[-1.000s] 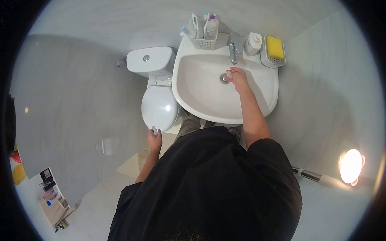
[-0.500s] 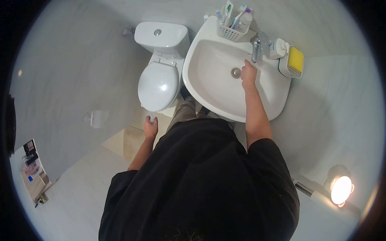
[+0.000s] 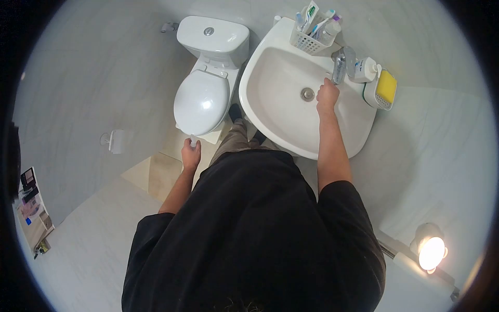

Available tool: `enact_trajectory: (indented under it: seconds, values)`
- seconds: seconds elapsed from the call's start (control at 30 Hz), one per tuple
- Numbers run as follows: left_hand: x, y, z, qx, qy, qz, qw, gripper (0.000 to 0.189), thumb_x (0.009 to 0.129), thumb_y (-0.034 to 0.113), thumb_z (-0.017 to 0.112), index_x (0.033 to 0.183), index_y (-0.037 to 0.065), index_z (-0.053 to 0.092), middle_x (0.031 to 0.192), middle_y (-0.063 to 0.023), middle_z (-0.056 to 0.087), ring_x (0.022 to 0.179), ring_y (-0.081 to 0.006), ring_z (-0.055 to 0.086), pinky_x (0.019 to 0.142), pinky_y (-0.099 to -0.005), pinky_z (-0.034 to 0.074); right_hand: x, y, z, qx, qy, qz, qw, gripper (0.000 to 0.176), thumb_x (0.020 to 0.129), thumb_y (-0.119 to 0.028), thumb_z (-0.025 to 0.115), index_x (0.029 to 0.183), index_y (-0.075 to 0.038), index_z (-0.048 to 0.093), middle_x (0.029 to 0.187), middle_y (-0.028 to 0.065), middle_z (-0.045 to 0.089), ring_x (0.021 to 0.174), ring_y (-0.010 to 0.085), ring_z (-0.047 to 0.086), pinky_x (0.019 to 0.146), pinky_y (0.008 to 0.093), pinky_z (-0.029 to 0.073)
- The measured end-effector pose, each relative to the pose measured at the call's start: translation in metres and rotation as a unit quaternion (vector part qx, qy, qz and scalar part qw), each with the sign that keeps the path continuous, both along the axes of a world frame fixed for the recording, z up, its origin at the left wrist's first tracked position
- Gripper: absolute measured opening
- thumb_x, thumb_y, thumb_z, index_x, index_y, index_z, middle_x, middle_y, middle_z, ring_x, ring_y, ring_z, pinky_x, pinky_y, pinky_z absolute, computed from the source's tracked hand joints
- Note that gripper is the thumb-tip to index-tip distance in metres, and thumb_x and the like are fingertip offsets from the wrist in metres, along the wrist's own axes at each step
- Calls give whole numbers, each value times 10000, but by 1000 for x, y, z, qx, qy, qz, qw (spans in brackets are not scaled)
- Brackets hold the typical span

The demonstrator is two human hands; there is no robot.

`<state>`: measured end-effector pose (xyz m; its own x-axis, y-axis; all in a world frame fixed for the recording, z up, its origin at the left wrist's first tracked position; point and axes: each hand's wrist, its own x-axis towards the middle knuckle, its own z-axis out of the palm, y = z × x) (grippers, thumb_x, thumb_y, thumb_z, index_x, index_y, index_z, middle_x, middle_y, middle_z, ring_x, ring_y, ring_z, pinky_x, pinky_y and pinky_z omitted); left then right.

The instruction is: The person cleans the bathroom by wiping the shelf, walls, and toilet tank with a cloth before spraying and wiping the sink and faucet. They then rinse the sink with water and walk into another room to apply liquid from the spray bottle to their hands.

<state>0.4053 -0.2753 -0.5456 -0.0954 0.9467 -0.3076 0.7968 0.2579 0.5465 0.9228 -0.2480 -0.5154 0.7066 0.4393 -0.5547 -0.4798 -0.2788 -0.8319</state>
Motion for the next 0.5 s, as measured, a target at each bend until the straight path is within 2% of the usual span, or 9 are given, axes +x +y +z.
enact_trajectory:
  seconds: [0.07,0.13,0.17,0.23,0.27,0.33,0.47,0.5]
  values:
    - [-1,2,-2,1,0,0,1000,332,878,242,675,1042,-37,601,884,-286,681,843,-427,687,738,-467,533,6,-3,-7,0,7,8,1000,244,910,-203,594,714,-125,472,522,-40,357,400,90,353,365,291,233]
    - [-1,3,-2,2,0,2,1000,334,877,245,677,1041,-36,601,883,-287,680,844,-428,686,739,-469,533,20,-11,-24,29,104,45,993,125,897,-179,617,865,-96,530,650,-2,476,512,101,481,438,257,308]
    - [-1,4,-2,2,0,3,1000,338,876,247,678,1042,-36,600,884,-289,679,847,-431,684,740,-471,532,22,-13,-29,29,103,45,993,125,897,-179,617,865,-96,530,650,-2,476,512,101,481,438,257,308]
    - [-2,4,-1,1,1,5,1000,341,876,250,679,1043,-36,599,884,-291,678,849,-434,683,742,-473,531,16,-23,-28,66,30,70,995,164,907,-100,592,1048,-40,533,920,78,590,717,152,606,574,244,434]
    - [-2,4,0,-2,2,3,1000,342,875,250,680,1045,-36,598,887,-293,677,852,-438,681,743,-475,531,16,-28,-26,66,30,71,995,164,907,-100,592,1048,-40,533,920,78,590,717,152,606,574,244,434]
    - [1,5,-1,-4,2,1,1000,344,875,251,680,1047,-35,597,889,-295,676,855,-442,679,745,-477,530,15,-38,-17,86,-11,117,989,280,923,-14,526,1199,-4,475,1162,143,575,857,215,645,700,263,505]
    - [0,5,-5,8,-2,-19,1000,340,876,249,679,1050,-31,596,894,-294,676,860,-444,678,750,-479,530,3,-49,18,48,28,89,995,251,953,-9,478,1204,5,472,1120,139,624,869,226,656,748,292,541]
    - [2,6,-3,13,0,-26,1000,339,877,249,678,1051,-30,596,895,-293,677,862,-442,678,752,-479,530,3,-52,20,22,-5,125,992,213,968,-40,472,1176,-4,503,1033,106,629,812,188,633,703,271,521]
